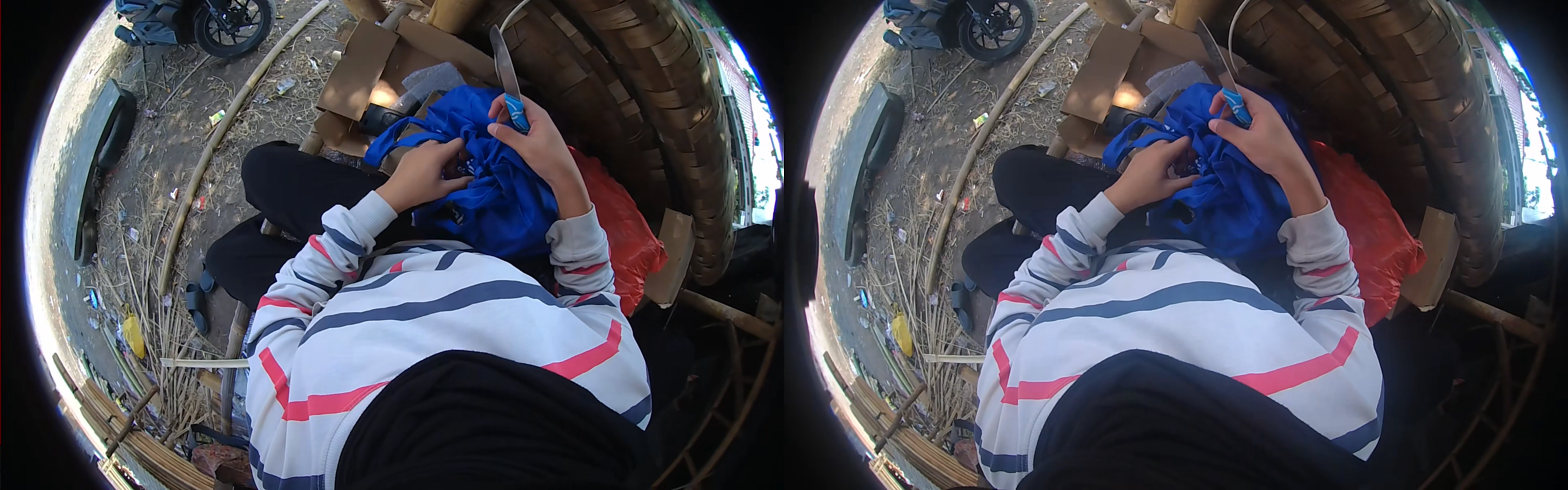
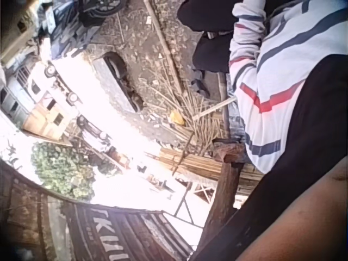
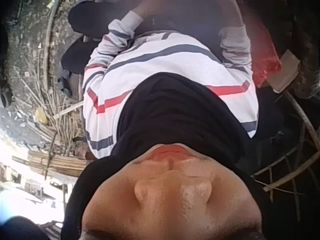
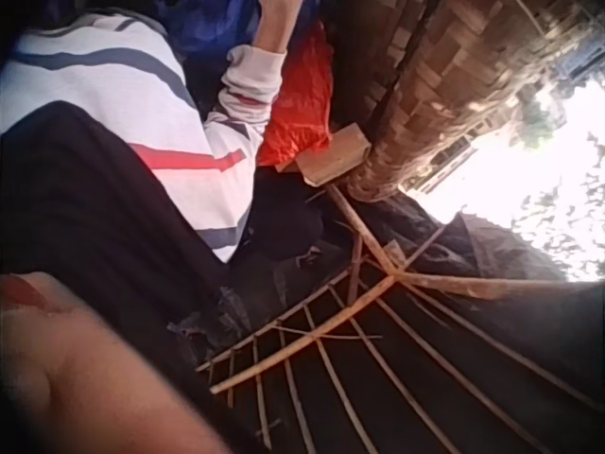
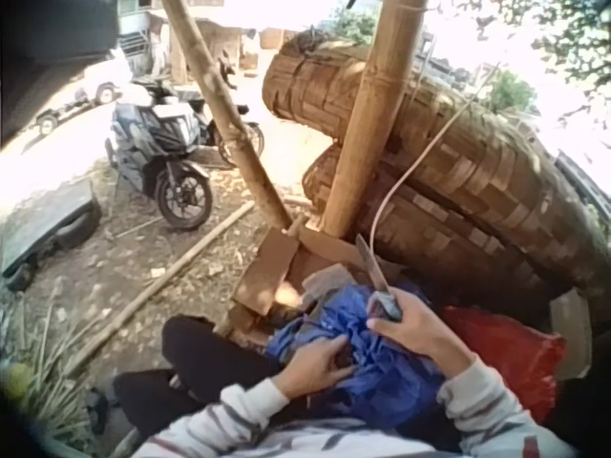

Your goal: The person sits on the ground and uses a knife to shave a long bamboo stick, repeatedly scraping along its length to remove the outer layer. The person holds the bamboo with one hand and the knife with the other, working over a blue bag placed on the lap.

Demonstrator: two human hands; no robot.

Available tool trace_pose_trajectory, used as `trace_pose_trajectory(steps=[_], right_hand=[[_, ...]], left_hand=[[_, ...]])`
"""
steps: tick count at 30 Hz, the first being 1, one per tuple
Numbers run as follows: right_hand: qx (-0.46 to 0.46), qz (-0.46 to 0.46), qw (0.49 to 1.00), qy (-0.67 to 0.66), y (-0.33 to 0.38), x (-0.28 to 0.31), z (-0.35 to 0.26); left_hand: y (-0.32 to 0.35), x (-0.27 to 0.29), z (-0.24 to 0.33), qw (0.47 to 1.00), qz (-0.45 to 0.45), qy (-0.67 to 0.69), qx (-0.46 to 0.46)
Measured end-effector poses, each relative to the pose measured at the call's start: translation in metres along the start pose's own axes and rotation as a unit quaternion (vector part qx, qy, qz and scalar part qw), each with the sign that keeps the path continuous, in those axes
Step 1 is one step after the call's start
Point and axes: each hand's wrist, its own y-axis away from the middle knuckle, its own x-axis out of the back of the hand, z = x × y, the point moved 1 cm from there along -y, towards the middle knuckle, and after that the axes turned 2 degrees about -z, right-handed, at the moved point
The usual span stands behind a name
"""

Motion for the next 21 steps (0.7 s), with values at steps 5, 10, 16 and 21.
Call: trace_pose_trajectory(steps=[5, 10, 16, 21], right_hand=[[0.018, 0.009, 1.000, -0.012, 0.010, -0.002, -0.009], [-0.027, 0.048, 0.991, -0.123, 0.018, 0.001, -0.002], [0.057, 0.224, 0.953, -0.196, 0.019, 0.060, 0.011], [0.024, 0.420, 0.861, -0.284, 0.025, 0.160, 0.076]], left_hand=[[-0.005, -0.014, 0.009, 0.986, 0.162, 0.012, -0.046], [-0.009, -0.014, 0.018, 0.987, 0.133, -0.049, -0.072], [0.007, 0.002, 0.015, 0.987, 0.137, -0.080, -0.019], [0.039, 0.022, 0.006, 0.977, 0.192, 0.043, 0.085]])
